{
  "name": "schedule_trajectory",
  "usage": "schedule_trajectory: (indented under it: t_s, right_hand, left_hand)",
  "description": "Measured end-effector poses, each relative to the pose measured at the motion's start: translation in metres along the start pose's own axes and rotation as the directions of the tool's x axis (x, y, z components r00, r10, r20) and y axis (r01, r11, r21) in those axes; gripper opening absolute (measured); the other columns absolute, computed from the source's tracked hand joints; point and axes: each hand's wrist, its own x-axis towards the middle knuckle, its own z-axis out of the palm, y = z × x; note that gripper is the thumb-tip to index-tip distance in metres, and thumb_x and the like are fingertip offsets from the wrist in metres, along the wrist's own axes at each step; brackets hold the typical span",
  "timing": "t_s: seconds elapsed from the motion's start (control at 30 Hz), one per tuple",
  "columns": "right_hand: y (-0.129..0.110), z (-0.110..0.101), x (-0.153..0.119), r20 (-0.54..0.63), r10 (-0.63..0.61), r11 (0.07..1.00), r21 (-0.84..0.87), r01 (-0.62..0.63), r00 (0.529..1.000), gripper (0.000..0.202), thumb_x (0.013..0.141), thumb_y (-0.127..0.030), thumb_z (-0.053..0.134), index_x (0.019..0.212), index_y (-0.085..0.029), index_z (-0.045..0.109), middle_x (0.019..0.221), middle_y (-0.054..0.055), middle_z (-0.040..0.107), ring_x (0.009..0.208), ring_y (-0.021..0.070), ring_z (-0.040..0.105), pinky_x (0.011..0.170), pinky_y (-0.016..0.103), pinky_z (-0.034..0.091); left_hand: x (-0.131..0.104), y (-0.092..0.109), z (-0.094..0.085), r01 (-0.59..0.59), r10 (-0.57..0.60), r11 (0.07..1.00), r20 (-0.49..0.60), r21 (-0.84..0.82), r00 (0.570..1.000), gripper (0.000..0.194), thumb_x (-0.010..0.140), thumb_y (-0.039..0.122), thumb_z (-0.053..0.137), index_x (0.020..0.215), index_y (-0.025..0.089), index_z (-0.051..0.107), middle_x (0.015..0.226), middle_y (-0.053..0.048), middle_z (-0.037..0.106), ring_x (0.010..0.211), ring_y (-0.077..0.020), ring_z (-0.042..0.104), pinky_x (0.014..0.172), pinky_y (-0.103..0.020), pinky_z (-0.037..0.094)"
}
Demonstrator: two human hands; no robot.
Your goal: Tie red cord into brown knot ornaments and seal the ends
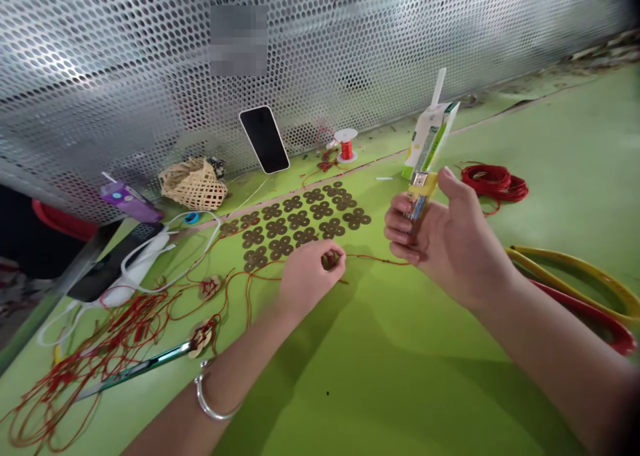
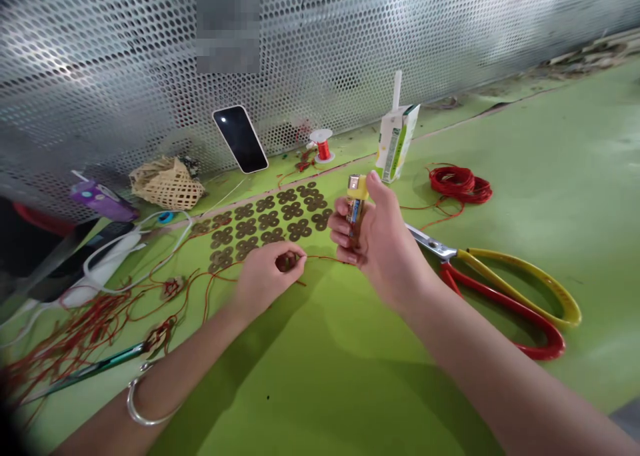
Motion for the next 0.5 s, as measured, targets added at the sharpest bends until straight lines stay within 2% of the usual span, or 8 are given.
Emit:
schedule_trajectory:
  t_s: [0.27,0.5]
  right_hand:
    - [0.0009,0.0011,-0.0006,-0.022,0.012,0.999,-0.033,-0.013,1.000,0.048,0.082,-0.064,0.032,0.061,-0.022,0.039,0.061,-0.002,0.025,0.048,0.0113,0.023,0.040,0.024,0.019]
    - [0.0014,0.0029,-0.0013,-0.033,0.019,0.999,-0.034,-0.020,0.999,0.049,0.083,-0.064,0.030,0.061,-0.022,0.040,0.060,-0.001,0.026,0.047,0.0113,0.024,0.039,0.024,0.020]
  left_hand:
    - [-0.0015,-0.0007,0.0024,-0.008,0.008,1.000,-0.029,-0.006,1.000,0.008,0.076,0.017,0.055,0.072,0.019,0.062,0.065,0.002,0.064,0.059,-0.0110,0.056,0.054,-0.023,0.044]
    - [-0.0011,-0.0006,0.0027,-0.004,0.004,1.000,0.004,-0.013,1.000,0.009,0.077,0.016,0.054,0.072,0.018,0.061,0.066,0.002,0.063,0.058,-0.0106,0.054,0.052,-0.022,0.042]
